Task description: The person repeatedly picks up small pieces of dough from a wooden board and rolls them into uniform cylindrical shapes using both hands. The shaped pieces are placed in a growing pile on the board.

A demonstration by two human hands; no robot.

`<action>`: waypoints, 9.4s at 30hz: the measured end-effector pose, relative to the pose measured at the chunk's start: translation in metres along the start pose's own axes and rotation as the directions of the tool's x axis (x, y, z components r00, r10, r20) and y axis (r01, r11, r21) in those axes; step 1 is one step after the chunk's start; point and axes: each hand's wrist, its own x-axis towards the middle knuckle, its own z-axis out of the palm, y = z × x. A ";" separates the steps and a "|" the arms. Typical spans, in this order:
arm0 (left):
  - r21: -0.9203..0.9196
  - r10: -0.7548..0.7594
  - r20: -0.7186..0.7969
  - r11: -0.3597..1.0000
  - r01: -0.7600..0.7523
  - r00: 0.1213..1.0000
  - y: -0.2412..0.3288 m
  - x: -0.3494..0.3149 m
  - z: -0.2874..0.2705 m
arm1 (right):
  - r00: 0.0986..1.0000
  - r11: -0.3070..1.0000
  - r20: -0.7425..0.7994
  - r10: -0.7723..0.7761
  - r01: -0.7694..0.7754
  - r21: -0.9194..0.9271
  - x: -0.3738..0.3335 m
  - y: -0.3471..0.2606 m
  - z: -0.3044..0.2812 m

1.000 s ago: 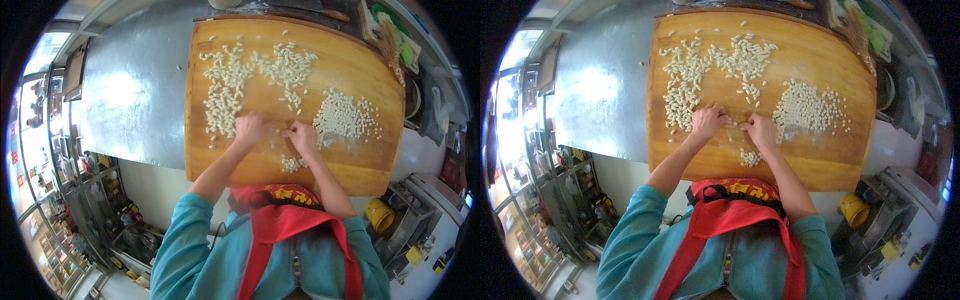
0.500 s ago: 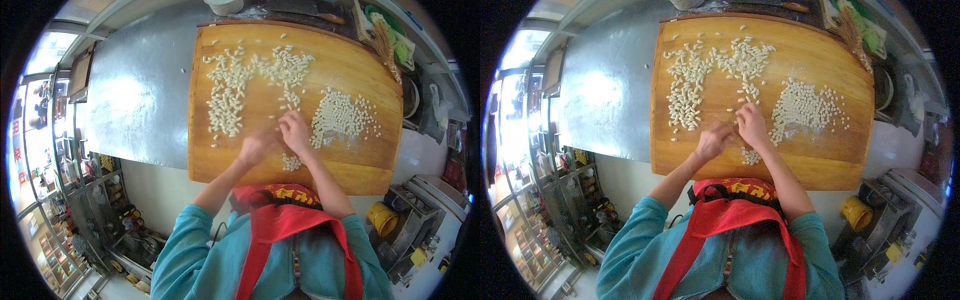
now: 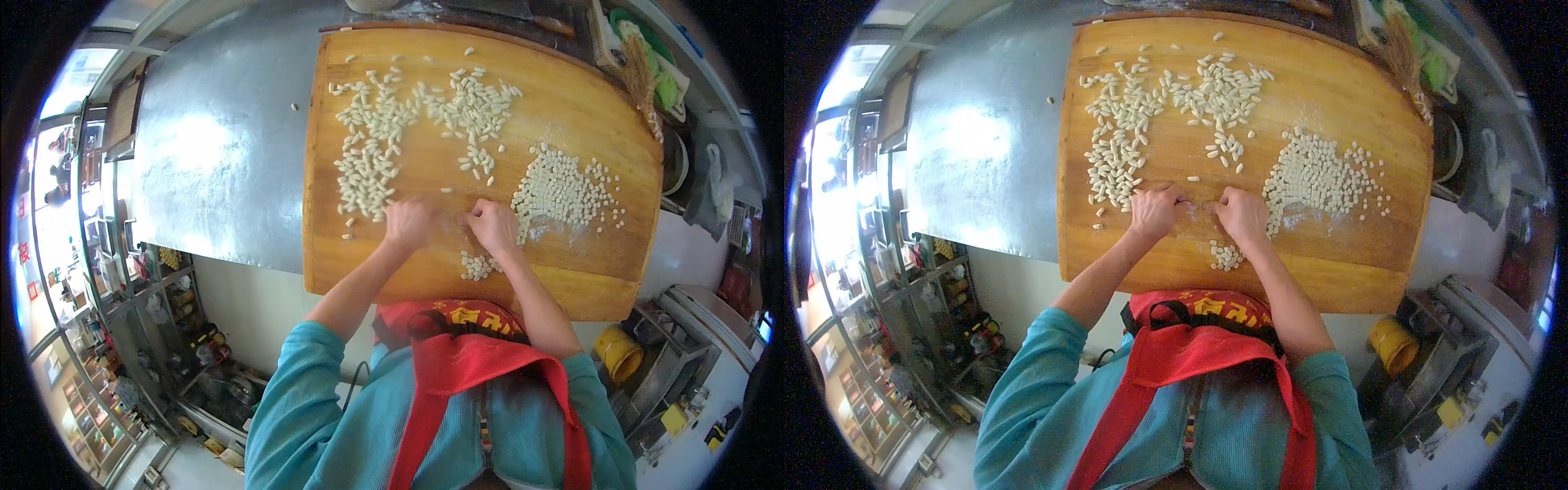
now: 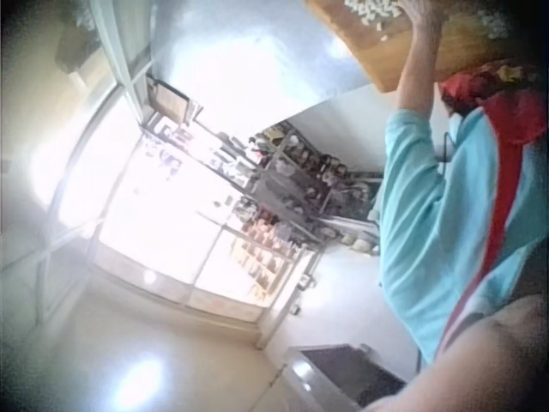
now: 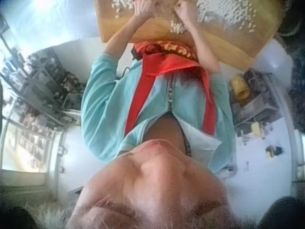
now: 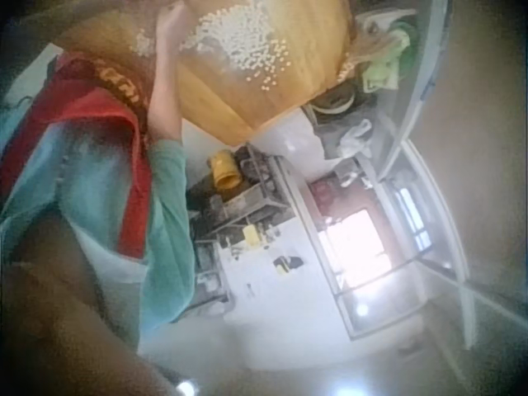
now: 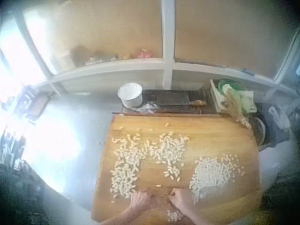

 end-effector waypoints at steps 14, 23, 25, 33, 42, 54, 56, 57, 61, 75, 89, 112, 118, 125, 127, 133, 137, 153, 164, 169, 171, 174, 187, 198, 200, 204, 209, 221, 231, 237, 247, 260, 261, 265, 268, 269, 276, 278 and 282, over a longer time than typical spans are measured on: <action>-0.269 0.232 -0.048 0.934 -0.236 0.972 0.022 -0.002 -0.013 | 0.936 0.934 -0.189 -0.296 0.325 0.147 -0.017 0.009 -0.015; -0.081 0.207 0.367 0.978 -0.191 0.907 0.023 -0.031 0.029 | 0.953 0.979 0.231 -0.195 0.203 -0.012 -0.055 0.022 -0.004; -0.104 0.185 0.277 0.981 -0.162 0.943 0.022 -0.024 0.009 | 0.961 0.983 0.216 -0.171 0.180 -0.022 -0.047 0.009 0.007; -0.114 0.251 0.152 0.965 -0.236 0.956 -0.015 -0.012 -0.004 | 0.994 0.988 0.070 -0.089 0.079 0.136 -0.034 0.007 0.002; 0.077 -0.023 0.080 0.997 0.017 0.997 -0.016 0.009 -0.003 | 0.913 0.928 0.207 -0.351 0.368 -0.052 -0.043 -0.002 0.003; -0.384 0.054 0.109 0.923 -0.008 0.993 0.009 0.004 -0.009 | 0.973 0.973 0.108 -0.203 0.213 -0.088 -0.040 0.011 0.001; -0.450 0.247 -0.152 0.845 -0.289 0.957 0.003 0.000 -0.005 | 0.975 0.976 0.112 -0.190 0.200 -0.086 -0.034 0.014 0.004; -0.369 0.342 -0.090 0.861 -0.350 0.935 0.004 -0.005 -0.007 | 0.986 0.987 0.091 -0.142 0.147 -0.059 -0.032 0.013 0.003; -0.189 0.451 0.062 0.881 -0.433 0.890 0.004 -0.017 -0.007 | 1.000 1.000 0.015 -0.026 0.026 -0.001 -0.026 0.015 0.005; 0.140 0.017 0.066 0.990 -0.026 0.998 0.013 0.019 -0.006 | 1.000 0.994 -0.022 0.020 -0.023 -0.108 -0.001 0.007 0.005; -0.191 0.341 0.206 0.933 -0.305 0.917 0.021 -0.024 0.002 | 0.978 0.972 0.032 -0.206 0.208 -0.105 -0.049 -0.001 0.023; -0.101 0.041 0.278 0.995 -0.013 0.960 0.034 0.014 -0.027 | 0.970 0.989 0.223 -0.091 0.061 0.136 -0.006 0.002 -0.016; -0.192 0.418 0.127 0.900 -0.392 0.899 0.029 -0.050 0.008 | 0.950 0.984 0.282 -0.132 0.161 -0.082 -0.059 0.028 -0.027; -0.156 0.302 0.108 0.946 -0.284 0.947 0.038 -0.051 0.022 | 0.964 0.973 0.129 -0.232 0.231 0.023 -0.061 0.021 0.006; -0.202 0.299 0.024 0.936 -0.289 0.954 0.029 -0.049 0.014 | 0.976 0.977 0.111 -0.189 0.176 0.120 -0.056 0.018 0.010; -0.234 0.311 -0.027 0.922 -0.309 0.950 0.020 -0.048 -0.005 | 0.995 0.956 0.029 -0.099 0.087 0.281 -0.051 0.023 0.009; -0.197 0.286 0.046 0.942 -0.272 0.957 0.010 -0.044 0.003 | 0.983 0.985 0.074 -0.167 0.163 0.060 -0.047 0.022 0.004; -0.019 -0.047 -0.003 0.999 0.047 0.999 0.004 -0.020 0.005 | 0.997 0.993 0.017 0.081 -0.082 0.082 -0.013 0.004 -0.006; -0.388 0.098 -0.019 0.916 -0.098 0.995 0.004 -0.015 0.006 | 0.969 0.963 0.076 -0.233 0.220 0.155 -0.016 0.004 -0.004; -0.286 0.302 -0.056 0.908 -0.305 0.952 0.000 -0.031 -0.012 | 0.964 0.975 0.142 -0.224 0.223 0.018 -0.041 -0.012 -0.014; -0.144 0.342 0.140 0.935 -0.323 0.929 0.000 -0.048 -0.013 | 0.935 0.949 0.290 -0.204 0.262 -0.176 -0.048 -0.001 -0.011; -0.140 0.340 0.054 0.934 -0.330 0.939 -0.008 -0.051 0.009 | 0.953 0.966 0.169 -0.250 0.258 -0.028 -0.043 0.022 0.010; 0.050 0.060 -0.046 0.997 -0.058 0.997 0.000 -0.020 0.008 | 0.991 0.992 0.049 0.123 -0.123 0.002 -0.010 0.004 -0.009; -0.481 -0.013 -0.053 0.876 -0.014 0.998 0.020 -0.016 -0.007 | 0.981 0.897 0.030 -0.191 0.162 0.412 -0.021 0.001 0.000; -0.371 0.095 -0.047 0.922 -0.106 0.994 0.030 -0.032 -0.008 | 0.940 0.888 -0.130 -0.314 0.340 0.310 -0.026 0.002 0.001; -0.246 0.141 0.010 0.960 -0.134 0.990 0.040 -0.043 0.011 | 0.942 0.945 0.140 -0.306 0.318 -0.076 -0.043 0.000 0.000; -0.179 0.135 -0.040 0.974 -0.140 0.990 0.039 -0.040 -0.002 | 0.962 0.962 0.108 -0.251 0.260 -0.079 -0.044 0.012 0.010; 0.012 -0.085 0.111 0.996 0.085 0.990 0.015 -0.010 -0.008 | 0.959 0.981 0.226 -0.170 0.186 -0.049 -0.046 0.005 -0.010; -0.099 0.006 0.073 0.995 0.002 0.997 0.033 -0.007 -0.011 | 0.957 0.957 -0.010 -0.289 0.289 0.002 -0.052 0.026 0.013; -0.392 0.194 0.046 0.906 -0.161 0.980 0.039 -0.030 0.022 | 0.944 0.941 -0.023 -0.328 0.324 -0.100 -0.052 0.025 0.014; -0.349 0.299 0.003 0.895 -0.279 0.954 0.041 -0.029 0.021 | 0.954 0.954 0.118 -0.277 0.287 -0.087 -0.042 0.014 -0.003; -0.253 0.231 -0.029 0.940 -0.231 0.972 0.005 -0.047 0.010 | 0.968 0.982 0.176 -0.177 0.186 -0.037 -0.037 0.008 -0.001; -0.197 0.175 -0.010 0.965 -0.174 0.984 0.006 -0.045 0.007 | 0.977 0.991 0.183 -0.106 0.119 -0.059 -0.035 0.006 0.000; -0.033 0.000 0.048 0.999 0.002 0.999 0.004 -0.023 0.000 | 0.994 1.000 0.107 -0.014 0.013 0.011 -0.026 0.007 0.001; -0.002 -0.061 0.102 0.998 0.062 0.993 0.002 -0.013 -0.003 | 0.995 0.998 0.081 0.057 -0.059 0.013 -0.021 0.001 0.001; -0.003 -0.059 0.092 0.998 0.059 0.994 0.002 -0.012 -0.001 | 0.997 0.998 0.053 0.048 -0.049 0.029 -0.019 0.005 0.003; 0.122 -0.116 0.058 0.987 0.108 0.992 0.017 0.007 -0.003 | 1.000 0.986 -0.005 -0.008 0.007 -0.166 -0.001 -0.002 0.002; -0.029 -0.068 0.146 0.997 0.073 0.987 0.011 0.001 -0.002 | 0.986 0.992 0.139 -0.087 0.098 -0.077 -0.007 -0.006 -0.013; -0.293 0.297 -0.248 0.884 -0.364 0.922 0.018 -0.017 -0.003 | 0.947 0.871 -0.101 -0.305 0.321 0.371 -0.040 0.001 -0.014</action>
